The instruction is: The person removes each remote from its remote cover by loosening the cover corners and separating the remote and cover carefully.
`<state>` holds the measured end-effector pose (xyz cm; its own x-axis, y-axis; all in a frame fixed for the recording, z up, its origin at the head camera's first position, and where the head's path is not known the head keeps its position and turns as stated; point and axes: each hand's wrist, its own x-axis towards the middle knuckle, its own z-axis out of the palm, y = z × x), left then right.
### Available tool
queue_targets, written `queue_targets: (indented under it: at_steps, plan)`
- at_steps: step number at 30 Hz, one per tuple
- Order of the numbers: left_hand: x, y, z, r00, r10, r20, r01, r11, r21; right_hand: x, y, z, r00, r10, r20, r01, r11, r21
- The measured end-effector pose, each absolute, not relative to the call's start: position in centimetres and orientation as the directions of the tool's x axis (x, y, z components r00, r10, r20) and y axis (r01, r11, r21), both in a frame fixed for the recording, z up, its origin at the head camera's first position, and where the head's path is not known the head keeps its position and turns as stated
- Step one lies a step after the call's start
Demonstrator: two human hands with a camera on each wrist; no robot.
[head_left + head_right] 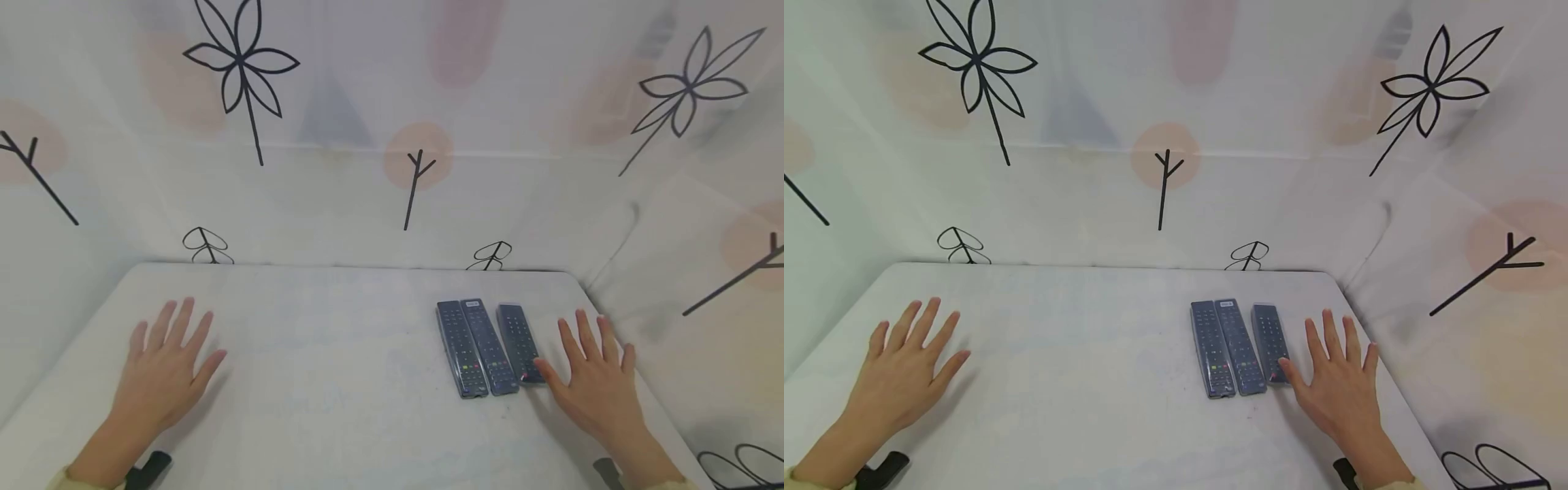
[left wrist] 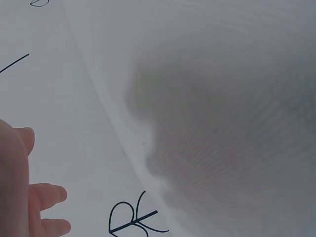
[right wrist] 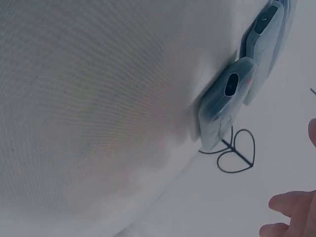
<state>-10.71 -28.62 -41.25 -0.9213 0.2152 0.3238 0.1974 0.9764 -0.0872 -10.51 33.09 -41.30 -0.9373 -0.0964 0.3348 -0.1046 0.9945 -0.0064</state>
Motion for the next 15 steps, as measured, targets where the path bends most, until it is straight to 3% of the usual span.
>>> queue_targets:
  at_steps: [7,15]
  plan:
    - [-10.7,-28.1,-41.0,-0.926,0.219,0.306,0.209,0.976,-0.066,-10.2,32.8,-41.0,-0.933,-0.108,0.344,-0.139,0.988,-0.066]
    - [-10.7,-27.9,-41.2,-0.876,0.25,0.412,0.271,0.962,-0.007,-10.3,31.9,-40.7,-0.957,-0.057,0.284,-0.102,0.984,-0.144]
